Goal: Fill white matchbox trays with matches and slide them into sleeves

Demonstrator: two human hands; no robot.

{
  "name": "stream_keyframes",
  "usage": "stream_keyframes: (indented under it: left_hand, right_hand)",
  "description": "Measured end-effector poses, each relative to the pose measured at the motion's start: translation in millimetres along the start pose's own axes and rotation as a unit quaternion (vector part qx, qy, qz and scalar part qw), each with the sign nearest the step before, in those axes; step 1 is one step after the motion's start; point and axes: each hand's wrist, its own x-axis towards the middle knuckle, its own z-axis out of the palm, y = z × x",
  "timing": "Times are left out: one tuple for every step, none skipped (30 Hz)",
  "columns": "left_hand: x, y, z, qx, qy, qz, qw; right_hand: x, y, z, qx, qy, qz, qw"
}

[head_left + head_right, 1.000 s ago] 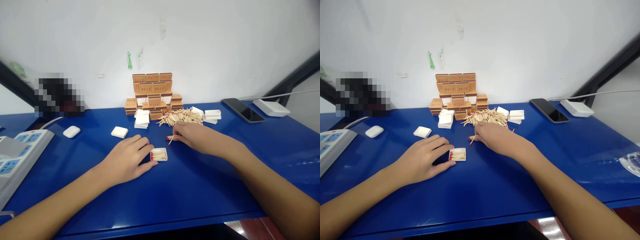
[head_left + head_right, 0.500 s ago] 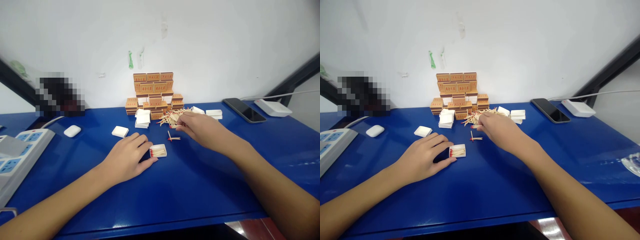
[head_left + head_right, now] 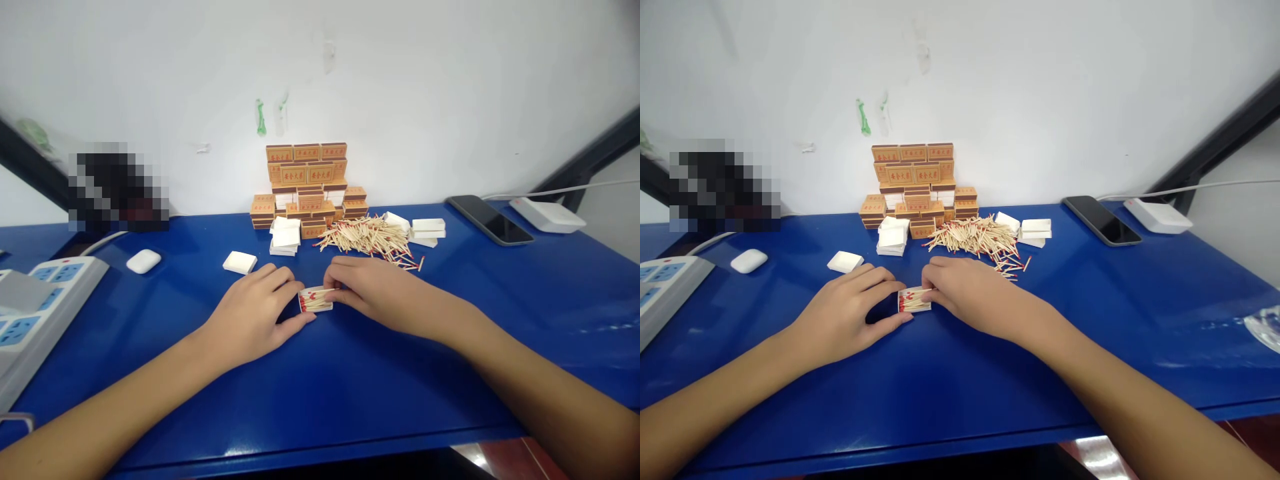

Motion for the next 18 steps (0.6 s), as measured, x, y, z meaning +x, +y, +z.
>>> stream_keyframes:
  left_hand:
    - [0, 0, -0.1, -0.001, 0.000, 0.000, 1.000]
    - [1, 0, -0.2, -0.001, -0.001, 0.000, 1.000]
    - [1, 0, -0.4, -0.002, -0.003, 0.000, 1.000]
    - [1, 0, -0.5, -0.003, -0.006, -0.001, 1.000]
    - [2, 0, -0.7, -0.003, -0.008, -0.002, 1.000]
    - [2, 0, -0.9, -0.004, -0.010, -0.004, 1.000]
    - [2, 0, -1.0, -0.003, -0.010, -0.004, 1.000]
    - [1, 0, -1.0, -0.003, -0.010, -0.004, 1.000]
    - [1, 0, -1.0, -0.002, -0.008, -0.004, 1.000]
    - [1, 0, -1.0, -0.002, -0.006, -0.003, 1.000]
    - [1, -1, -0.8, -0.002, -0.004, -0.001, 1.000]
    - [1, -1, -0.7, -0.002, -0.003, 0.000, 1.000]
    - [1, -1, -0.5, -0.003, -0.002, 0.000, 1.000]
    - [1, -1, -0.4, -0.002, -0.002, 0.001, 1.000]
    - [1, -1, -0.2, -0.002, -0.002, 0.001, 1.000]
    - [1, -1, -0.2, -0.002, -0.004, 0.001, 1.000]
    - [1, -1, -0.1, -0.001, -0.005, 0.001, 1.000]
    - [1, -1, -0.1, -0.001, -0.005, 0.000, 1.000]
  right_hand:
    - [1, -1, 2, -0.017, 0.000, 0.003, 1.000]
    - [1, -2, 4, -0.034, 0.002, 0.002, 0.999]
    - [2, -3, 5, -0.052, 0.006, -0.001, 0.999]
    - [3, -4, 7, -0.069, 0.010, -0.005, 0.998]
    - [3, -5, 8, -0.087, 0.014, -0.009, 0.996]
    - [4, -6, 9, -0.101, 0.018, -0.013, 0.995]
    - [4, -7, 10, -0.111, 0.020, -0.015, 0.993]
    - [4, -7, 10, -0.115, 0.020, -0.016, 0.993]
    - [4, -7, 10, -0.113, 0.020, -0.015, 0.993]
    - [4, -7, 10, -0.106, 0.019, -0.014, 0.994]
    - [4, -6, 9, -0.094, 0.018, -0.014, 0.995]
    - [3, -5, 9, -0.080, 0.018, -0.016, 0.997]
    - [3, -3, 8, -0.064, 0.018, -0.020, 0.998]
    - [2, -1, 6, -0.048, 0.020, -0.026, 0.998]
    - [1, 1, 5, -0.034, 0.023, -0.032, 0.999]
    - [1, 2, 4, -0.024, 0.028, -0.037, 0.999]
    - [0, 3, 3, -0.018, 0.033, -0.040, 0.998]
    - [0, 4, 2, -0.015, 0.039, -0.042, 0.998]
